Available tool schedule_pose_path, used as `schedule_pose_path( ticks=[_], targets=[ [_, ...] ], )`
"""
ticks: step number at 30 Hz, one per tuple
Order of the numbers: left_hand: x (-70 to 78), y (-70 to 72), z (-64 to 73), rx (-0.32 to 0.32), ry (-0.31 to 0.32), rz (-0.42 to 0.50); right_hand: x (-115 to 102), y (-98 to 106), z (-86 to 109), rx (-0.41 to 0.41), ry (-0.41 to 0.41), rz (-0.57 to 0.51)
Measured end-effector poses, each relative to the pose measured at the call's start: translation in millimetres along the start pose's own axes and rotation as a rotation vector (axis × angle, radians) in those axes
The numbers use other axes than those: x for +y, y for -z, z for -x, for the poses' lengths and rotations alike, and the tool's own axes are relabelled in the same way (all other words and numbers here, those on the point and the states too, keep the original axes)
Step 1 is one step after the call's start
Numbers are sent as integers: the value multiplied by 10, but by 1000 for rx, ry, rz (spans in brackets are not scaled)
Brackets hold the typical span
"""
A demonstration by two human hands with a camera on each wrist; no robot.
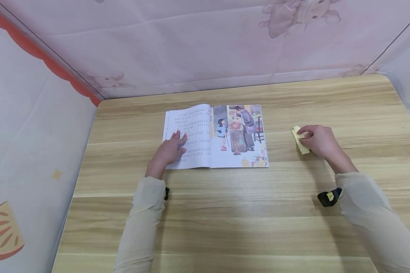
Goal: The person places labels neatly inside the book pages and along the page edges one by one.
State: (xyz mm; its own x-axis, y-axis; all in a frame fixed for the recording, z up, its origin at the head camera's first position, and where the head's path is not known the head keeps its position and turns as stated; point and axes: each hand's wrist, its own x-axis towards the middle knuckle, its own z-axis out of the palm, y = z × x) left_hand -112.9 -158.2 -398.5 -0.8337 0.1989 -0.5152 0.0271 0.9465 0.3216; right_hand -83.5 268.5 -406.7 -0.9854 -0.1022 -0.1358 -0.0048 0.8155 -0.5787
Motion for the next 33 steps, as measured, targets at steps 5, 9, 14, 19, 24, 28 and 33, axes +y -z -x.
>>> schedule_pose_path(
  ticks=[5,9,14,19,24,28,33],
  targets=[
    [-1,0,8,4,-5,-6,-6,-1,1,8,-2,4],
    [3,2,10,10,-22,-21,-13,-5,-2,-2,-25,-6],
    [7,7,19,12,-29,-28,-19,-13,-5,-1,-67,-20],
    [0,4,24,15,-32,-18,-20,-19,-7,18,-77,-28],
    [-2,-2,21,17,-33,-10,-28,-24,-10,22,-84,-29],
    [-4,-3,16,17,-31,-6,-32,-23,-6,26,-84,-34],
    [-7,-9,2,18,-30,-5,-36,-25,-5,27,-88,-41]
  ],
)
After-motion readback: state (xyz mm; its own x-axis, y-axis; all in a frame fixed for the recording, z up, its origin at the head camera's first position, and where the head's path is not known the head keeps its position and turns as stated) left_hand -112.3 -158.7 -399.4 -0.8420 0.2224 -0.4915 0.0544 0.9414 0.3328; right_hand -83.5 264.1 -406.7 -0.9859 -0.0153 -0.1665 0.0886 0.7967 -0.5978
